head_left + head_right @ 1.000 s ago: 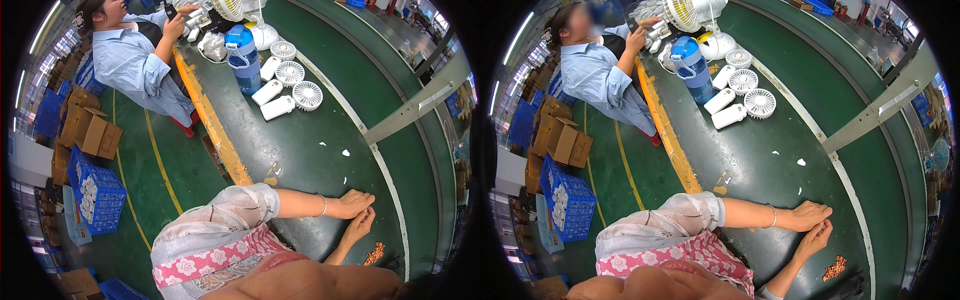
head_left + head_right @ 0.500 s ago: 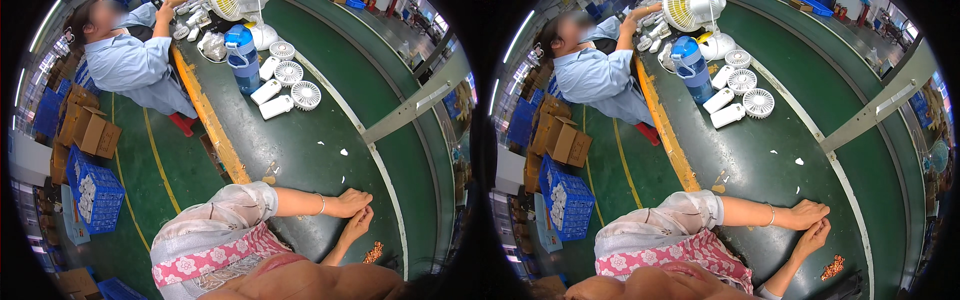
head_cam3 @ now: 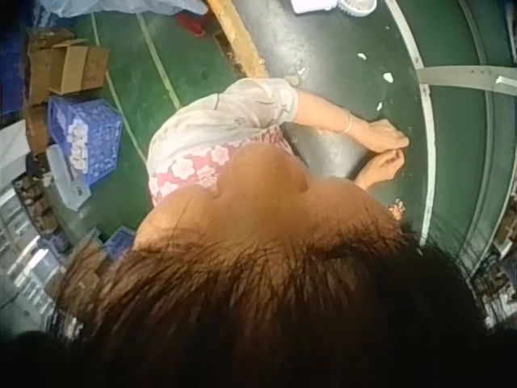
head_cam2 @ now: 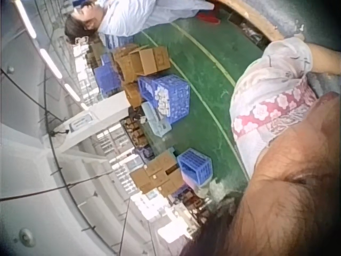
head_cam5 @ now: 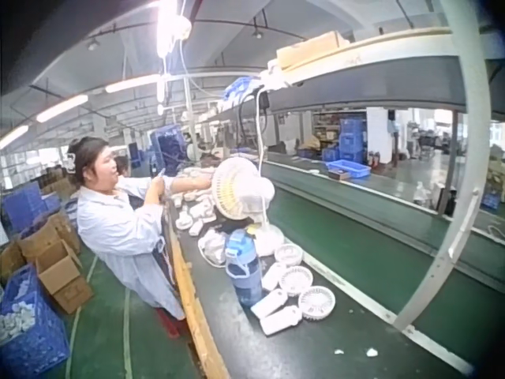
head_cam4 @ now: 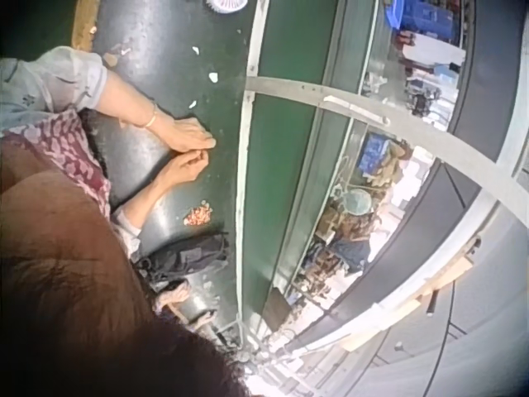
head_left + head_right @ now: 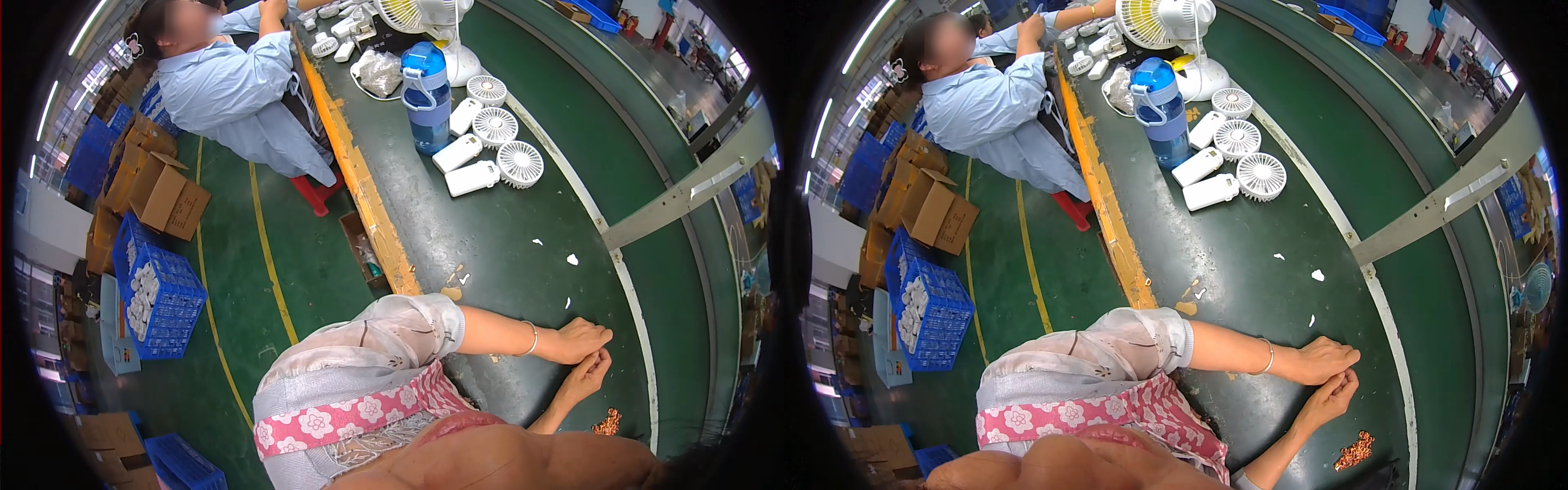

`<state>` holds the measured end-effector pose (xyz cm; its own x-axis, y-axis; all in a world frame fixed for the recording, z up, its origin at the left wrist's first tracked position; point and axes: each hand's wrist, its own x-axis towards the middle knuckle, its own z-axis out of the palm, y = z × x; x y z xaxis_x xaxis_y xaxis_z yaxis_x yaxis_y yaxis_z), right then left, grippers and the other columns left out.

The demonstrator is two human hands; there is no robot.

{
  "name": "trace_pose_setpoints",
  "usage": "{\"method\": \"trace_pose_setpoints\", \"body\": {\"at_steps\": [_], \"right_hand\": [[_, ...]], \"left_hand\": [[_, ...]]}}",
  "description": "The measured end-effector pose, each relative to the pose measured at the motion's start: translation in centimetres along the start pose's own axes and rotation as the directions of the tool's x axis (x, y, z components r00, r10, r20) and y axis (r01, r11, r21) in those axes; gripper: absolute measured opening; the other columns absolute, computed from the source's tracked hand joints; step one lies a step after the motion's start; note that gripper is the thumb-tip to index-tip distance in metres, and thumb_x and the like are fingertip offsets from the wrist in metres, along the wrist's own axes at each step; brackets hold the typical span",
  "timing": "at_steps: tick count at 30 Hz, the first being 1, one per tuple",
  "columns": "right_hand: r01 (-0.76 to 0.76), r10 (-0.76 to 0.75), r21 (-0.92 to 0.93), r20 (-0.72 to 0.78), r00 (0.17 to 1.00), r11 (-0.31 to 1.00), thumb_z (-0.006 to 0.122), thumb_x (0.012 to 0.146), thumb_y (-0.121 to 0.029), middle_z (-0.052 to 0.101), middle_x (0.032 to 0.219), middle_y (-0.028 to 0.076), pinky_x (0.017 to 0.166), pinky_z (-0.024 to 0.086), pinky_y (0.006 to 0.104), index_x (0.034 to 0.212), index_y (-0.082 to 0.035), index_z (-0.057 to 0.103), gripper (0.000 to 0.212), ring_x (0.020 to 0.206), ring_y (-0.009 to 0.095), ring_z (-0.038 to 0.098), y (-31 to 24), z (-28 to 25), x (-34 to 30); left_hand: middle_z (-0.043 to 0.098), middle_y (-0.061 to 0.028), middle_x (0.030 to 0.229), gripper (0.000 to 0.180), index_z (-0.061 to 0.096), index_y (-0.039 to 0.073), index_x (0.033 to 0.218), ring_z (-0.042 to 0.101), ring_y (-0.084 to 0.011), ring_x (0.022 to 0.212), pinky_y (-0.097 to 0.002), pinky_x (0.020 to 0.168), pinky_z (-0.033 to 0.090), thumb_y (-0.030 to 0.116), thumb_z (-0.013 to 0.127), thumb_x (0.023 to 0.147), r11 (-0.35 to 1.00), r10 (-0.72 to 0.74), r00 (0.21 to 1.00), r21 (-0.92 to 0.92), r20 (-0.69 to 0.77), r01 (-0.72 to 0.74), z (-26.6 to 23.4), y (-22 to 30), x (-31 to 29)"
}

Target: The person assembles portable electric fans by attaching the fan heads to the fan handles by hand on a workstation.

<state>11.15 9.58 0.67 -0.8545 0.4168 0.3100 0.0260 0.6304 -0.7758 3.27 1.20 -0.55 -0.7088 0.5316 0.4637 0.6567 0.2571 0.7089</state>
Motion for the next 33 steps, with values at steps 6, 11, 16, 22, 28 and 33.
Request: {"method": "trace_pose_setpoints", "body": {"at_steps": [6, 11, 16, 22, 28, 33], "right_hand": [[-0.022, 0.022, 0.027, -0.003, 1.0, 0.999, 0.046, 0.096, -0.016, 0.062, 0.093, 0.011, 0.071, 0.048, 0.0295, 0.105, 0.004, 0.054, 0.023, 0.081, 0.018, 0.06, -0.4, 0.2, 0.1], [-0.027, 0.028, 0.033, -0.015, 0.999, 0.999, 0.046, 0.096, -0.014, 0.061, 0.088, 0.011, 0.07, 0.048, 0.0285, 0.105, 0.004, 0.053, 0.021, 0.077, 0.017, 0.058, -0.3, -0.4, -0.1], [-0.068, 0.072, 0.108, -0.03, 0.997, 0.992, 0.048, 0.095, -0.013, 0.058, 0.082, 0.009, 0.067, 0.047, 0.0264, 0.108, 0.003, 0.049, 0.02, 0.074, 0.014, 0.056, -0.4, 0.0, -0.2], [0.02, 0.007, 0.158, -0.168, 0.986, 0.987, 0.049, 0.094, -0.011, 0.047, 0.072, 0.004, 0.056, 0.042, 0.0252, 0.098, 0.001, 0.042, 0.014, 0.063, 0.012, 0.048, 0.7, 0.7, -0.1], [-0.026, 0.026, 0.003, -0.066, 0.997, 1.0, 0.052, 0.094, -0.014, 0.039, 0.07, 0.001, 0.051, 0.036, 0.026, 0.08, -0.003, 0.037, 0.023, 0.059, 0.01, 0.038, 0.4, 0.0, -0.1], [-0.126, 0.131, 0.073, -0.059, 0.99, 0.989, 0.051, 0.092, -0.012, 0.041, 0.071, 0.002, 0.051, 0.036, 0.0259, 0.079, -0.002, 0.038, 0.021, 0.059, 0.01, 0.037, 0.7, 0.0, 0.0]], "left_hand": [[0.058, -0.0198, 0.077, 0.022, 0.047, -0.002, 0.084, 0.061, -0.0368, 0.072, -0.044, 0.062, 0.046, 0.012, 0.061, 0.074, 1.0, -0.023, 1.0, 0.001, 0.02, 0.023, -0.3, 0.0, 0.1], [0.058, -0.0206, 0.079, 0.023, 0.048, -0.002, 0.086, 0.061, -0.0371, 0.074, -0.0439, 0.062, 0.046, 0.013, 0.061, 0.074, 1.0, -0.02, 0.999, 0.012, 0.029, 0.02, 0.5, 0.2, 0.1], [0.058, -0.0201, 0.079, 0.024, 0.046, -0.001, 0.088, 0.061, -0.0366, 0.075, -0.0448, 0.063, 0.046, 0.014, 0.06, 0.076, 0.999, -0.031, 0.999, -0.036, 0.013, 0.031, 0.2, 0.1, -0.3], [0.056, -0.0186, 0.076, 0.022, 0.047, -0.001, 0.085, 0.06, -0.0371, 0.073, -0.0446, 0.063, 0.043, 0.013, 0.061, 0.075, 0.999, -0.042, 0.998, -0.03, 0.047, 0.044, -0.1, 0.3, 0.0], [0.057, -0.0203, 0.076, 0.022, 0.047, -0.002, 0.084, 0.06, -0.038, 0.072, -0.0453, 0.062, 0.045, 0.012, 0.062, 0.074, 0.999, -0.035, 0.999, -0.014, 0.031, 0.036, -0.1, 0.0, 0.0], [0.057, -0.0198, 0.077, 0.023, 0.048, -0.002, 0.084, 0.061, -0.0371, 0.073, -0.0448, 0.062, 0.045, 0.012, 0.062, 0.073, 0.998, -0.066, 0.996, -0.01, 0.051, 0.067, 0.0, 0.0, 0.2]]}}
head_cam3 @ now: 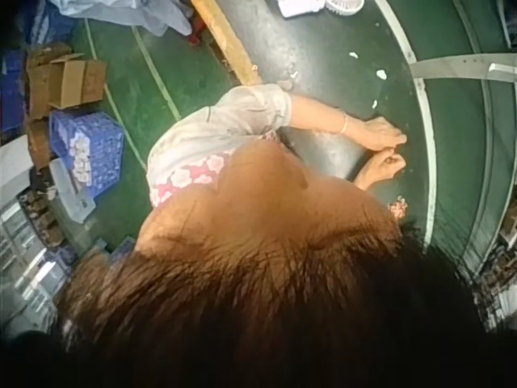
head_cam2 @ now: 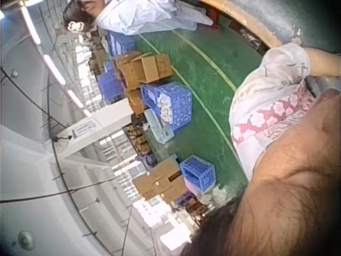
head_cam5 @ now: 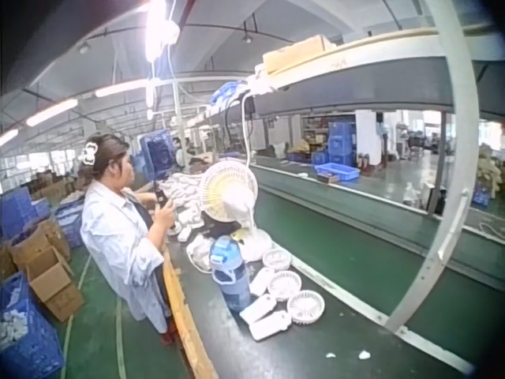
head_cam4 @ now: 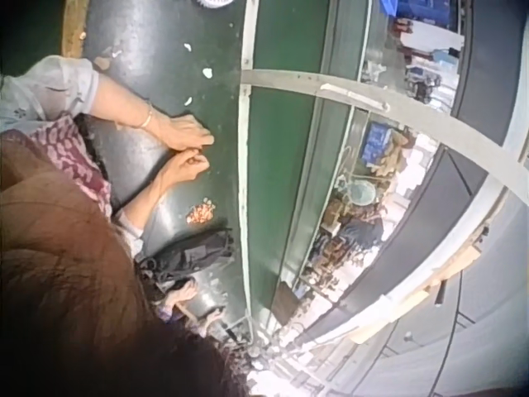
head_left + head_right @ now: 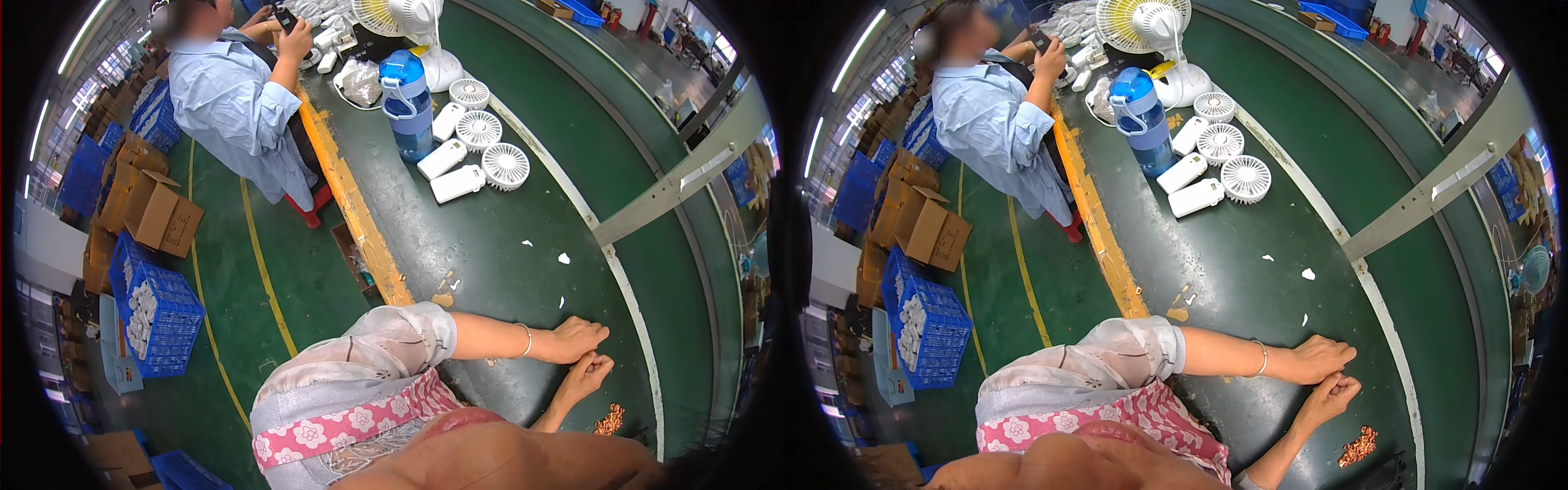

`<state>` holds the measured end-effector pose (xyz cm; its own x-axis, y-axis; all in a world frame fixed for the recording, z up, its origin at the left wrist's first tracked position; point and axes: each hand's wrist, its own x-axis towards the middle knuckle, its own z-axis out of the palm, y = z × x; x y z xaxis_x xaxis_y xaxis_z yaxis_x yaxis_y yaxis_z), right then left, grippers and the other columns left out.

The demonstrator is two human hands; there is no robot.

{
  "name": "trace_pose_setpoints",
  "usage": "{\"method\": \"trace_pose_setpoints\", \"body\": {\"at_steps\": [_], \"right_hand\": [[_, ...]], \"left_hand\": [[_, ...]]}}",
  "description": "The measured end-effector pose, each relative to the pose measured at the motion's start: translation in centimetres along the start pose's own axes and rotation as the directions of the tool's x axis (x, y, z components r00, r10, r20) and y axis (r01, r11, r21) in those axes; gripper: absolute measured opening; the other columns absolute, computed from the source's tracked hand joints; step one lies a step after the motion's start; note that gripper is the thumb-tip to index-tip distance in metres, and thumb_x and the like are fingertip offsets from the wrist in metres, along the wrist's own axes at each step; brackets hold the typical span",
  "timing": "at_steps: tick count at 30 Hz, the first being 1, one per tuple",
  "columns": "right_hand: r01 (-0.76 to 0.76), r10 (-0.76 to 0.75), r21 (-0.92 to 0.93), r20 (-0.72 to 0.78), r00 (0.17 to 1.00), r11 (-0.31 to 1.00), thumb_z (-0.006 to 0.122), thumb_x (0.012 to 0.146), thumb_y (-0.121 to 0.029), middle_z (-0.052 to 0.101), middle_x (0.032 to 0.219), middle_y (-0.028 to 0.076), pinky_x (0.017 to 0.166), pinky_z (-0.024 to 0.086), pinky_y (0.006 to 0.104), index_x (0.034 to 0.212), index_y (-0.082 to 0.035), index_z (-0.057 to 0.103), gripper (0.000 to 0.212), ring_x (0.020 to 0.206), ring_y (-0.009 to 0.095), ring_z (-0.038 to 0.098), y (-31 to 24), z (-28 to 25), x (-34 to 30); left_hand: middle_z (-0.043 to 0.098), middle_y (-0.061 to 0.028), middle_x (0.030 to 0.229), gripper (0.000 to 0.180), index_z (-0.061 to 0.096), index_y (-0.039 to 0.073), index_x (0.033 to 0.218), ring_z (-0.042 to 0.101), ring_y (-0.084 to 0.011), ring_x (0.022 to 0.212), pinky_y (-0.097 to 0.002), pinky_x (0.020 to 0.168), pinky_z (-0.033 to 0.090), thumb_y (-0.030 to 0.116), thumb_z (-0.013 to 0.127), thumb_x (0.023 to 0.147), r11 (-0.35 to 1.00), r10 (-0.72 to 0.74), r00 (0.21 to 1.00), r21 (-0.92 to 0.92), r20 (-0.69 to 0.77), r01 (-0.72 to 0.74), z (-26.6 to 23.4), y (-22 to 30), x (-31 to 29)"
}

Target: The person assembles portable electric fans by attaching the fan heads to the fan handles by hand on a workstation.

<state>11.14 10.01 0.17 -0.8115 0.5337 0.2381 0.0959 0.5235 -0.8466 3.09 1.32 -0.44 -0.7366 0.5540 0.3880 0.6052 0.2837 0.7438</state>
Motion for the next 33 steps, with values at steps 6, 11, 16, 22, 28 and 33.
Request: {"method": "trace_pose_setpoints", "body": {"at_steps": [6, 11, 16, 22, 28, 33], "right_hand": [[0.075, -0.074, 0.046, -0.026, 0.997, 0.996, 0.047, 0.091, -0.008, 0.047, 0.076, 0.005, 0.059, 0.042, 0.0261, 0.087, 0.0, 0.042, 0.01, 0.064, 0.012, 0.045, -1.4, 0.3, -0.3], [0.044, -0.045, 0.071, 0.007, 0.999, 0.997, 0.047, 0.09, -0.007, 0.048, 0.077, 0.006, 0.06, 0.043, 0.0266, 0.09, 0.001, 0.044, 0.008, 0.066, 0.012, 0.047, -0.9, 0.1, -0.4], [0.028, -0.028, -0.002, 0.034, 0.999, 1.0, 0.046, 0.091, -0.006, 0.047, 0.076, 0.005, 0.058, 0.042, 0.0263, 0.089, 0.0, 0.043, 0.008, 0.063, 0.011, 0.045, -0.3, -0.1, -0.2], [0.069, -0.07, 0.019, 0.014, 0.997, 0.997, 0.048, 0.091, -0.007, 0.047, 0.075, 0.004, 0.058, 0.042, 0.0256, 0.089, 0.001, 0.044, 0.009, 0.063, 0.011, 0.045, -1.2, 0.5, -0.1], [0.02, -0.021, 0.018, 0.02, 1.0, 1.0, 0.048, 0.091, -0.006, 0.052, 0.076, 0.006, 0.06, 0.045, 0.0258, 0.093, 0.002, 0.047, 0.009, 0.065, 0.011, 0.051, -0.8, 0.1, -0.2], [0.032, -0.032, 0.009, 0.029, 0.999, 0.999, 0.049, 0.093, -0.01, 0.053, 0.074, 0.004, 0.055, 0.042, 0.0237, 0.097, 0.001, 0.049, 0.012, 0.062, 0.008, 0.049, 0.1, 0.2, -0.1]], "left_hand": [[0.058, -0.0181, 0.078, 0.023, 0.048, -0.001, 0.087, 0.062, -0.0346, 0.073, -0.0431, 0.061, 0.049, 0.011, 0.062, 0.073, 0.998, 0.021, 1.0, 0.058, 0.01, -0.022, -0.3, 0.2, -0.1], [0.057, -0.0198, 0.077, 0.023, 0.048, -0.002, 0.086, 0.061, -0.0367, 0.074, -0.0448, 0.063, 0.046, 0.013, 0.061, 0.073, 0.998, 0.052, 0.997, 0.035, -0.062, -0.05, 0.2, 0.3, -0.4], [0.058, -0.0199, 0.078, 0.023, 0.048, -0.001, 0.085, 0.062, -0.0369, 0.074, -0.0441, 0.062, 0.048, 0.012, 0.061, 0.073, 0.999, 0.015, 1.0, 0.035, -0.008, -0.015, -0.3, 0.4, -0.2], [0.059, -0.0179, 0.082, 0.024, 0.05, 0.0, 0.087, 0.061, -0.0353, 0.079, -0.0429, 0.067, 0.045, 0.015, 0.063, 0.074, 1.0, -0.017, 0.999, 0.026, 0.042, 0.016, -0.6, 0.1, -0.2], [0.059, -0.0181, 0.082, 0.024, 0.051, 0.0, 0.087, 0.062, -0.0351, 0.079, -0.043, 0.067, 0.046, 0.015, 0.064, 0.073, 1.0, 0.011, 0.999, 0.018, 0.032, -0.012, 0.0, 0.0, -0.2], [0.058, -0.017, 0.079, 0.023, 0.05, 0.001, 0.084, 0.062, -0.0343, 0.075, -0.043, 0.064, 0.047, 0.014, 0.064, 0.072, 0.999, 0.031, 0.999, 0.036, 0.01, -0.032, -0.5, 0.3, -0.3]]}}
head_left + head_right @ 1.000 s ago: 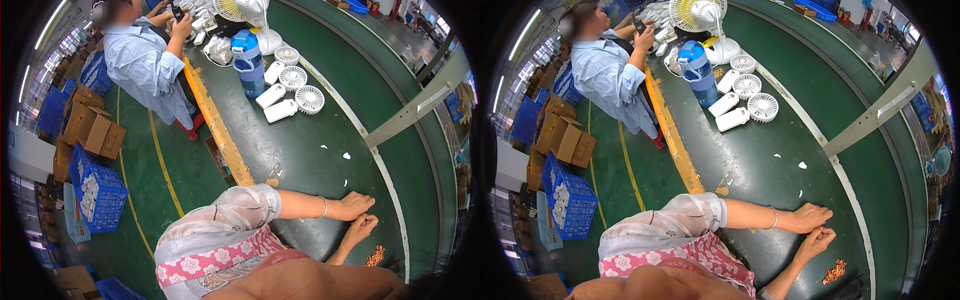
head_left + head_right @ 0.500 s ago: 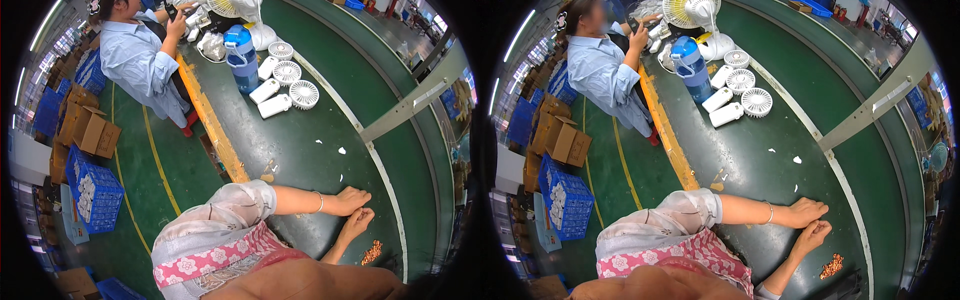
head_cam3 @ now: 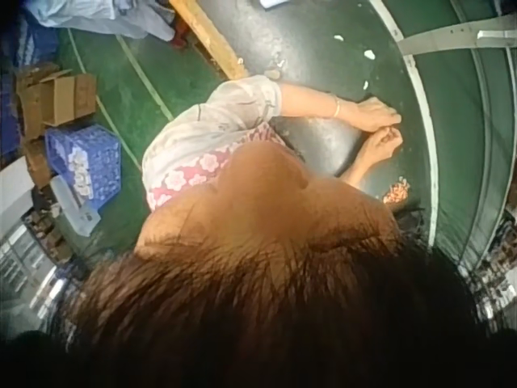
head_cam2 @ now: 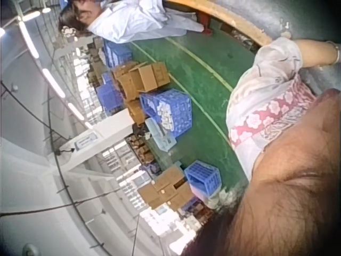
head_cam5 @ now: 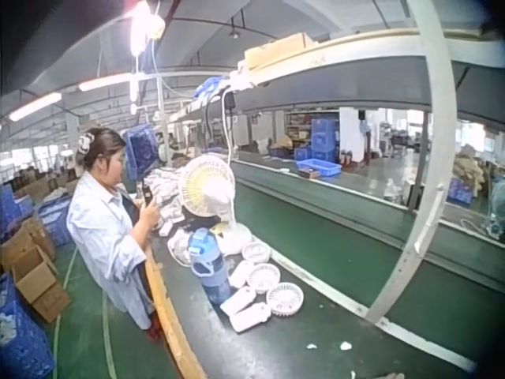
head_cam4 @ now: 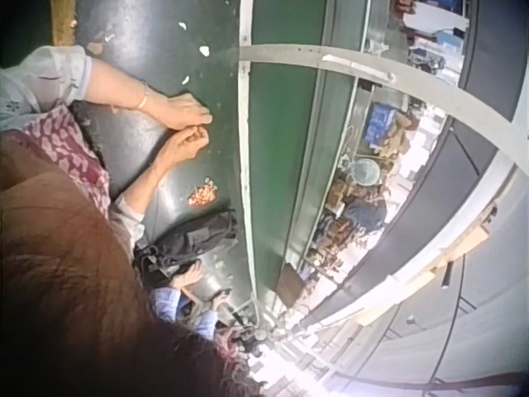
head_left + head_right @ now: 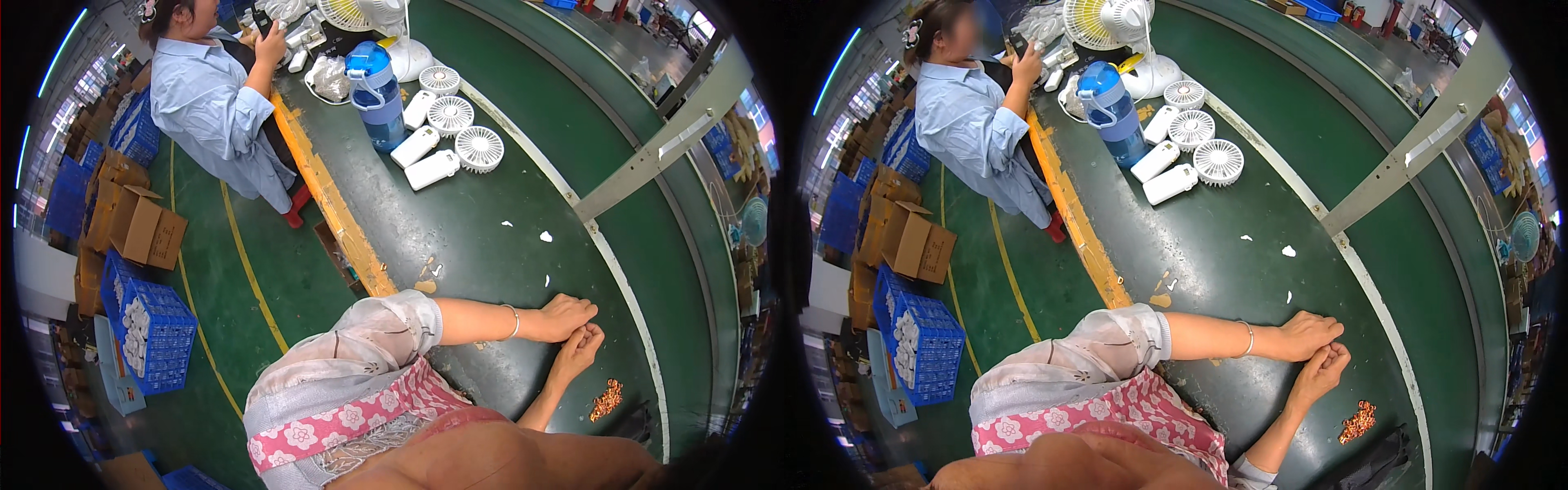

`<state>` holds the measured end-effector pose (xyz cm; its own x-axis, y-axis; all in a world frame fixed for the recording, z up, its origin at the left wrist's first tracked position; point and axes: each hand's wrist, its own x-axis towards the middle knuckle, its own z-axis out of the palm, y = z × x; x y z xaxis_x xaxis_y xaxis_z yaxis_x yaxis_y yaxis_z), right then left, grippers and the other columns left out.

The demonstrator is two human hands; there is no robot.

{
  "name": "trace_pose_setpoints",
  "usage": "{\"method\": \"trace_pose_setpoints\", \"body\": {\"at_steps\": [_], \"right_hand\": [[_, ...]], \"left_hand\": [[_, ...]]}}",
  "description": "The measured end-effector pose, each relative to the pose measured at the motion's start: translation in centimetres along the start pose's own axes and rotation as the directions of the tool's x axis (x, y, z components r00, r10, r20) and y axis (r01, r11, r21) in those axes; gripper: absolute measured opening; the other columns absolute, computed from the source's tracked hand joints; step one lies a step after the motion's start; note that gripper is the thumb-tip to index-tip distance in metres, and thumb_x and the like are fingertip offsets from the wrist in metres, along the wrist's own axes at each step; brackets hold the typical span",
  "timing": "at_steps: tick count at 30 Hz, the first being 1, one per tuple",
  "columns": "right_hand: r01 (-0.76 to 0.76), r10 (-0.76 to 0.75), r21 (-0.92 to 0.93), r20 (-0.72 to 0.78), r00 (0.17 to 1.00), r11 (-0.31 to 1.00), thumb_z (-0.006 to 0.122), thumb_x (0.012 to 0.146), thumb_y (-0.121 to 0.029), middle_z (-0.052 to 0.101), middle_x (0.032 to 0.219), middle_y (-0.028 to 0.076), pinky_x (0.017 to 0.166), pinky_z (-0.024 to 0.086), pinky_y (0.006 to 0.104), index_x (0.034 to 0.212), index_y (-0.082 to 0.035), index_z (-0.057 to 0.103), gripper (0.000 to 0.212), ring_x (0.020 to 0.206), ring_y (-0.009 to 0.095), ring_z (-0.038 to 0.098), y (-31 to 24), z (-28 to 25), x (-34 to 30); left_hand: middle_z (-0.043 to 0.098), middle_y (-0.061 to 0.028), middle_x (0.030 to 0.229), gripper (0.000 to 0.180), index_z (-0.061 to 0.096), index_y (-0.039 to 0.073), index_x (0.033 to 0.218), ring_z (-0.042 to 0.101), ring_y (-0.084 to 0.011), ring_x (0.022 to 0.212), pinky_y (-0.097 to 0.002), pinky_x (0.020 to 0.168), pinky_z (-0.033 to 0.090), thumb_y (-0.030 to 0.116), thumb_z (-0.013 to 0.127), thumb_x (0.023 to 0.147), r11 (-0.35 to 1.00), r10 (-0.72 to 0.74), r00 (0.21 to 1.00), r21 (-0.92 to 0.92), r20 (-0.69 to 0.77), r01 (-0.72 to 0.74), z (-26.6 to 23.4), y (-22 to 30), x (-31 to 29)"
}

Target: The person assembles portable electric fans by attaching the fan heads to the fan handles by hand on a workstation.

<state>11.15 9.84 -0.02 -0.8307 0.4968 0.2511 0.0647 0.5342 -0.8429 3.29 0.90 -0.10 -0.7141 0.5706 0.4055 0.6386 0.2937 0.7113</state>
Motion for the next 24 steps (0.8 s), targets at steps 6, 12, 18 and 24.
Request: {"method": "trace_pose_setpoints", "body": {"at_steps": [6, 12, 18, 24], "right_hand": [[-0.014, 0.015, -0.031, 0.011, 1.0, 0.999, 0.05, 0.093, -0.01, 0.059, 0.078, 0.008, 0.062, 0.048, 0.0265, 0.099, 0.002, 0.05, 0.014, 0.067, 0.012, 0.057, -0.9, -0.1, 0.0], [0.002, -0.002, -0.009, 0.01, 1.0, 1.0, 0.05, 0.094, -0.012, 0.06, 0.078, 0.008, 0.061, 0.048, 0.0263, 0.1, 0.003, 0.051, 0.016, 0.067, 0.012, 0.057, -1.0, 0.0, 0.0], [0.016, -0.016, -0.011, 0.017, 1.0, 1.0, 0.05, 0.094, -0.012, 0.06, 0.078, 0.008, 0.061, 0.048, 0.0265, 0.1, 0.003, 0.051, 0.016, 0.067, 0.012, 0.057, -1.0, 0.0, 0.0], [0.031, -0.03, -0.042, 0.011, 0.999, 0.999, 0.051, 0.094, -0.013, 0.06, 0.078, 0.008, 0.061, 0.048, 0.0265, 0.099, 0.002, 0.051, 0.016, 0.067, 0.012, 0.057, -0.8, 0.1, 0.0]], "left_hand": [[0.058, -0.0165, 0.08, 0.021, 0.05, 0.001, 0.084, 0.062, -0.0345, 0.075, -0.043, 0.063, 0.047, 0.013, 0.064, 0.073, 1.0, 0.011, 1.0, -0.024, -0.029, -0.011, 0.1, -0.1, -0.1], [0.057, -0.016, 0.079, 0.021, 0.049, 0.001, 0.084, 0.062, -0.0339, 0.074, -0.0422, 0.062, 0.049, 0.012, 0.064, 0.073, 0.999, 0.036, 0.998, -0.009, -0.055, -0.037, 0.2, -0.1, -0.1], [0.057, -0.0159, 0.08, 0.021, 0.05, 0.002, 0.084, 0.062, -0.0337, 0.075, -0.0421, 0.062, 0.049, 0.012, 0.064, 0.073, 1.0, 0.022, 0.999, -0.01, -0.041, -0.023, 0.0, -0.1, -0.1], [0.058, -0.0164, 0.082, 0.02, 0.051, 0.002, 0.085, 0.061, -0.0349, 0.078, -0.044, 0.066, 0.045, 0.015, 0.062, 0.075, 0.999, -0.012, 1.0, -0.032, 0.004, 0.013, 0.2, -0.2, 0.0]]}}
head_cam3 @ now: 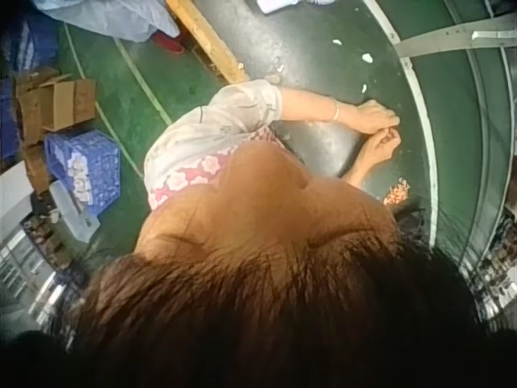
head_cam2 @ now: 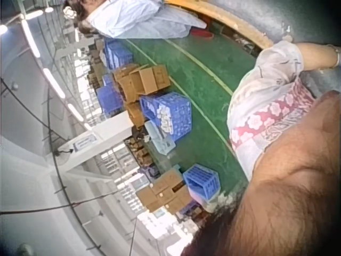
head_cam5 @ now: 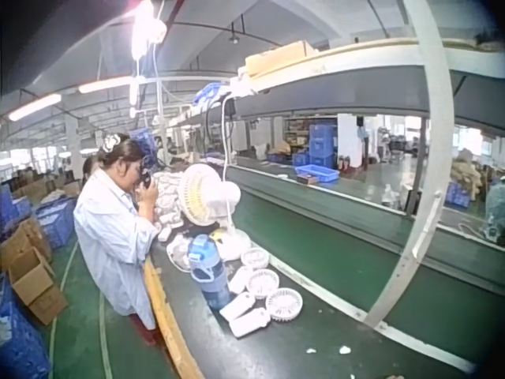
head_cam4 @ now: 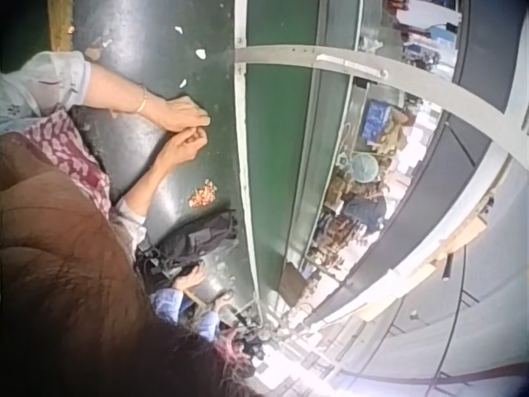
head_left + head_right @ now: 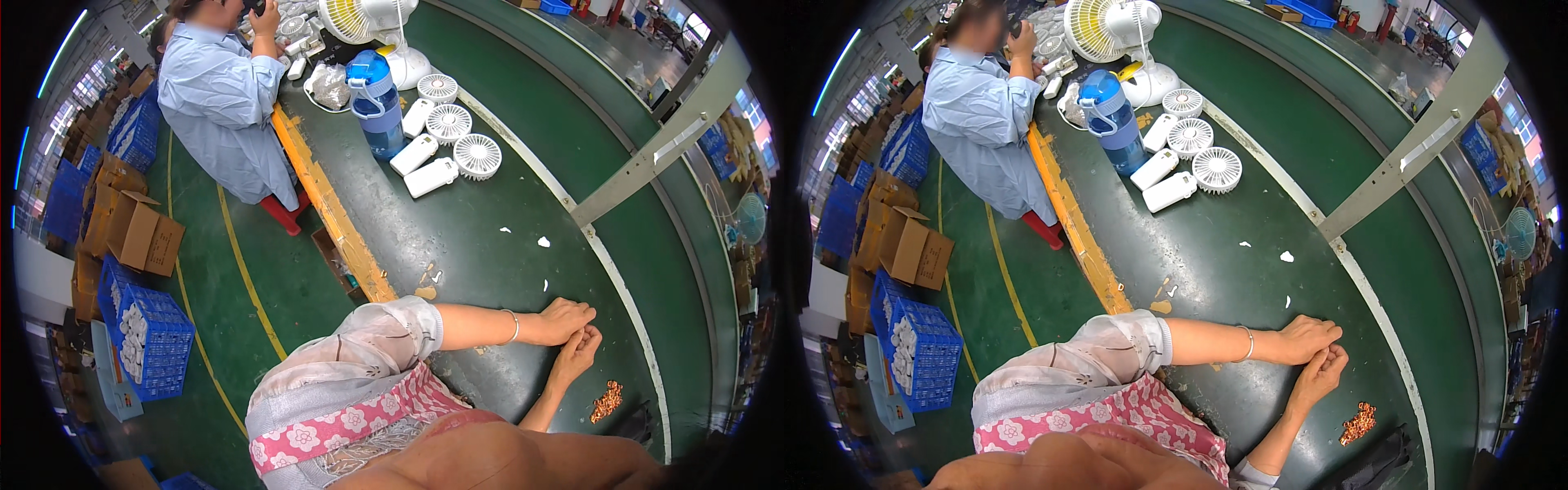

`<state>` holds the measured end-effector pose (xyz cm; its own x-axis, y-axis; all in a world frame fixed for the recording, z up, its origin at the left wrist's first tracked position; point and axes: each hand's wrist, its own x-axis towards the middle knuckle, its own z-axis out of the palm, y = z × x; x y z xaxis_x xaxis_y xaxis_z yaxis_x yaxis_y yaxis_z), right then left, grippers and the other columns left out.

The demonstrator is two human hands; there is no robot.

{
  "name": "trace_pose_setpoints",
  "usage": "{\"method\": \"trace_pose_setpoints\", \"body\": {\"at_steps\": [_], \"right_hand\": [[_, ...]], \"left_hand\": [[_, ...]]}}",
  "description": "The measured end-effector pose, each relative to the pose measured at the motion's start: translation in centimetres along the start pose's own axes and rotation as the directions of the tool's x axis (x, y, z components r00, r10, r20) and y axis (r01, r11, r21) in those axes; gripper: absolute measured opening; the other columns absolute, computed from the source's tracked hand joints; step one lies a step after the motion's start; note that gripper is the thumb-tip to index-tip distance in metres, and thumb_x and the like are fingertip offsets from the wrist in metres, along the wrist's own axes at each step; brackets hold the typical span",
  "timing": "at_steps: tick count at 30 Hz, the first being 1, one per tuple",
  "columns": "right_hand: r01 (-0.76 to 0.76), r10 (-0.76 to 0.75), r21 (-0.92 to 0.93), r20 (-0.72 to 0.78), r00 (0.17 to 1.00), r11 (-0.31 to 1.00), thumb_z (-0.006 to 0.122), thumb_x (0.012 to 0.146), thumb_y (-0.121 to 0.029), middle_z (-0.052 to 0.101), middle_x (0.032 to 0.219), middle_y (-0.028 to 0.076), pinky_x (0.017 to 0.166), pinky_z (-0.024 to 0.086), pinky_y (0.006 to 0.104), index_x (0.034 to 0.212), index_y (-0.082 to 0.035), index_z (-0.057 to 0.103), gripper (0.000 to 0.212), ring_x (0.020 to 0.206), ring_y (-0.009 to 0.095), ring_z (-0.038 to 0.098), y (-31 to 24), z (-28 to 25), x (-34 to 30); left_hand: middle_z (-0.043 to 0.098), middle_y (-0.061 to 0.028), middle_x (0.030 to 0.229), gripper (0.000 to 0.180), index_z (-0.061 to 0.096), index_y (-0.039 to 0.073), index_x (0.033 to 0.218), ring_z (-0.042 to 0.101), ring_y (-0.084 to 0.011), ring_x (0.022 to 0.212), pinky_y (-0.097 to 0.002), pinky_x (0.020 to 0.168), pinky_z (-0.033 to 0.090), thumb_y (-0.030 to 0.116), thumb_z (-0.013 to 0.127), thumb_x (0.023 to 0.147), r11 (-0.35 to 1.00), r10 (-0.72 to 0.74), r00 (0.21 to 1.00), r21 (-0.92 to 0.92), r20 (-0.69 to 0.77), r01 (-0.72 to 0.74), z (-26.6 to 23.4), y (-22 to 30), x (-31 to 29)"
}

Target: The person assembles portable electric fans by attaching the fan heads to the fan handles by hand on a workstation.

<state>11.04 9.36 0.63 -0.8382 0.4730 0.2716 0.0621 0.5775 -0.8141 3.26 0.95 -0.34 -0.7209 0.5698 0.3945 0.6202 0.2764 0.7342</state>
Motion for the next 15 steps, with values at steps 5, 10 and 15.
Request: {"method": "trace_pose_setpoints", "body": {"at_steps": [5, 10, 15], "right_hand": [[-0.017, 0.017, 0.033, 0.003, 1.0, 0.999, 0.051, 0.094, -0.013, 0.06, 0.077, 0.009, 0.061, 0.048, 0.0269, 0.098, 0.002, 0.051, 0.016, 0.066, 0.013, 0.057, -0.57, -0.04, -0.14], [0.036, -0.036, -0.01, -0.012, 0.999, 0.999, 0.05, 0.095, -0.013, 0.057, 0.075, 0.004, 0.057, 0.045, 0.0225, 0.099, 0.001, 0.051, 0.015, 0.064, 0.008, 0.053, 0.32, 0.06, -0.03], [0.041, -0.041, 0.014, -0.024, 0.999, 0.999, 0.052, 0.093, -0.013, 0.059, 0.075, 0.009, 0.06, 0.047, 0.028, 0.097, 0.001, 0.052, 0.014, 0.064, 0.015, 0.057, 0.01, -0.01, -0.01]], "left_hand": [[0.058, -0.0168, 0.082, 0.019, 0.051, 0.002, 0.085, 0.061, -0.0351, 0.078, -0.0442, 0.066, 0.045, 0.014, 0.062, 0.075, 1.0, 0.001, 1.0, -0.004, 0.002, -0.001, -0.12, 0.01, -0.05], [0.057, -0.0156, 0.078, 0.02, 0.049, 0.002, 0.082, 0.062, -0.0336, 0.074, -0.0422, 0.061, 0.048, 0.012, 0.063, 0.073, 0.999, 0.045, 0.998, 0.022, -0.048, -0.044, -0.31, 0.15, -0.08], [0.057, -0.0165, 0.079, 0.02, 0.05, 0.001, 0.082, 0.062, -0.0347, 0.075, -0.0431, 0.062, 0.047, 0.013, 0.063, 0.073, 1.0, 0.027, 0.999, 0.008, -0.03, -0.026, -0.38, 0.33, 0.05]]}}
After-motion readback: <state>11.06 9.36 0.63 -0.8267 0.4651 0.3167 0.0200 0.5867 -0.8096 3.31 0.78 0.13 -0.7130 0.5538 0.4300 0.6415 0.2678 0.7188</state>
